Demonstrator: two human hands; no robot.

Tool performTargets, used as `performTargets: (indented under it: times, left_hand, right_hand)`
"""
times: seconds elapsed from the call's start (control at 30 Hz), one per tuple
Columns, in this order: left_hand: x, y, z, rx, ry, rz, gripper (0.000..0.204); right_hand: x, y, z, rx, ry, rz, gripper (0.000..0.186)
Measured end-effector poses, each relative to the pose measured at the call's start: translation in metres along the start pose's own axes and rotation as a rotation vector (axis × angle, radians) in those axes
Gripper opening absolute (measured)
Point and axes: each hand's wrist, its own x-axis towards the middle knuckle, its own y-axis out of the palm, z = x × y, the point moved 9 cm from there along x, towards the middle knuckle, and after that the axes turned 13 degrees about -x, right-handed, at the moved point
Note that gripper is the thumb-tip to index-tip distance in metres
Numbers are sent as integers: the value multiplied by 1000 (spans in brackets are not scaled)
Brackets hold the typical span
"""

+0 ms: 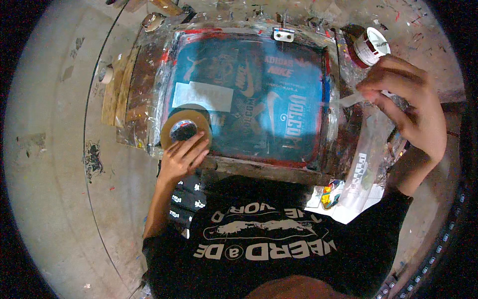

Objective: The person prepares a screen printing frame by applying white paste to the mesh, smoothing it with a squeegee, and then securing the frame with tape. They also use a small blue tool to clean the edges of the frame.

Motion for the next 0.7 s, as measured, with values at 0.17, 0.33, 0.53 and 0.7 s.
performTargets:
  times: [0.17, 0.33, 0.53, 0.7]
  left_hand:
    - [58, -26, -23, -59, -195, -148, 62]
    - [163, 14, -57, -641, -177, -292, 64]
    - [126, 98, -32, -1206, -716, -90, 27]
    - [86, 125, -31, -1188, -995, -53, 16]
  right_hand:
    - [17, 10, 8, 31, -196, 49, 11]
    - [41, 22, 24, 20, -387, -97, 12]
    - [84, 93, -39, 464, -139, 207, 19]
    - [98, 211, -107, 614, -146, 351, 27]
